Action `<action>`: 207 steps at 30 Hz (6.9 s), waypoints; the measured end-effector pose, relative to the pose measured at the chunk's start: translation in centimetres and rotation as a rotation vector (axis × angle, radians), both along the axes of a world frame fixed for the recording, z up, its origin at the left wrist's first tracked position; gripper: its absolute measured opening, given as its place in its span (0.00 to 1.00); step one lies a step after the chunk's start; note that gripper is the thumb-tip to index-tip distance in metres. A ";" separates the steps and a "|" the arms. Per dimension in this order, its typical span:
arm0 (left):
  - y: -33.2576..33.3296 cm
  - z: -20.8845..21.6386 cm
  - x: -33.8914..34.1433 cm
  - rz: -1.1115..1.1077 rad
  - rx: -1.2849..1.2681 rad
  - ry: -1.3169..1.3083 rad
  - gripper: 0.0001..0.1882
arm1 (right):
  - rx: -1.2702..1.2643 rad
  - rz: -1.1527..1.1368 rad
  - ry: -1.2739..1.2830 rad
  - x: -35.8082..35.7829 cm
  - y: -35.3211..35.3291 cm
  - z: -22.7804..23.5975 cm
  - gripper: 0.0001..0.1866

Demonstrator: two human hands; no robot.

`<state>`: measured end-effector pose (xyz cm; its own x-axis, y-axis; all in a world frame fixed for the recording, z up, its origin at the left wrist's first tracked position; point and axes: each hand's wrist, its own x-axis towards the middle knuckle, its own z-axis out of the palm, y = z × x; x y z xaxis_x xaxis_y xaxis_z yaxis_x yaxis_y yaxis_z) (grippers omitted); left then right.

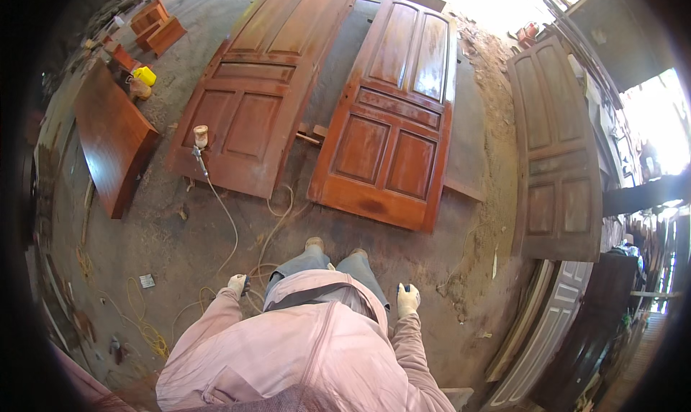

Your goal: The person moves a wooden door, then uses a spray gun to apply a reddish-brown finish to its surface. The person refills the spray gun from a container and continues spraying the door until the surface is uniformly coated.

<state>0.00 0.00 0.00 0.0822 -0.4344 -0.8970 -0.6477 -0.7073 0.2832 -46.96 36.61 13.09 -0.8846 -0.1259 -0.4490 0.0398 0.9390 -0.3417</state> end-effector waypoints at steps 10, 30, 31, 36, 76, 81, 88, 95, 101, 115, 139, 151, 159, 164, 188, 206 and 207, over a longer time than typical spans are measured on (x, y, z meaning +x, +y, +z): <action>4.0 -2.0 -14.3 -0.046 -0.440 0.387 0.14 | 0.029 -0.067 -0.147 -1.8 5.3 -3.9 0.26; 5.7 2.7 -17.2 -0.225 -0.511 -0.011 0.20 | -0.402 -0.349 -0.152 1.4 13.9 -8.4 0.19; 4.8 4.4 -19.6 -0.176 -0.598 0.163 0.19 | -0.388 -0.355 -0.189 1.6 14.3 -8.4 0.19; 0.3 25.2 -32.8 -0.137 -0.791 0.893 0.15 | -0.460 -0.530 -0.356 2.4 18.3 -8.8 0.16; 13.1 62.3 -27.6 -0.499 -1.679 1.701 0.27 | -0.491 -0.442 -0.501 -8.2 15.8 -10.6 0.13; 13.4 62.0 -25.1 -0.531 -1.816 1.583 0.24 | -0.533 -0.349 -0.524 -9.0 13.0 -10.3 0.14; 11.5 58.4 -21.0 -0.583 -2.025 0.909 0.22 | -0.420 -0.084 -0.455 -9.6 13.9 -14.2 0.14; 6.4 45.5 -20.6 -0.859 -1.286 -0.321 0.22 | -0.286 -0.348 -0.459 -8.7 13.1 -14.7 0.14; 7.9 37.4 -17.9 -1.482 -0.866 -0.161 0.45 | -0.283 -0.159 -0.343 -6.6 10.5 -14.4 0.17; 8.8 32.6 -12.0 -1.633 -1.011 0.689 0.28 | -0.244 -0.179 -0.435 -1.3 8.4 -13.9 0.18; 4.6 26.0 -11.4 -1.638 -1.097 0.903 0.41 | -0.087 0.048 -0.280 -2.8 -2.6 -8.8 0.19; 0.9 26.6 -14.2 -1.900 -1.066 1.026 0.28 | -0.103 -0.190 -0.089 4.0 1.3 -4.8 0.29; -6.9 20.5 -16.9 -2.135 -0.566 0.357 0.46 | -0.146 -0.522 -0.105 11.1 7.4 -0.6 0.20; -12.0 10.7 -20.3 -0.754 -0.310 0.065 0.23 | 0.134 -0.623 -0.327 16.0 11.9 1.5 0.25; 34.9 4.5 -85.2 -2.009 -0.009 0.348 0.11 | 0.534 -2.051 -0.111 19.4 25.4 1.3 0.49; 60.0 9.1 -107.0 -2.814 -0.618 0.780 0.18 | 0.679 -1.957 -0.353 8.8 42.7 -0.2 0.46; 61.2 10.0 -106.8 -2.646 -0.631 0.778 0.18 | 0.612 -2.070 -0.288 8.9 43.0 -0.4 0.46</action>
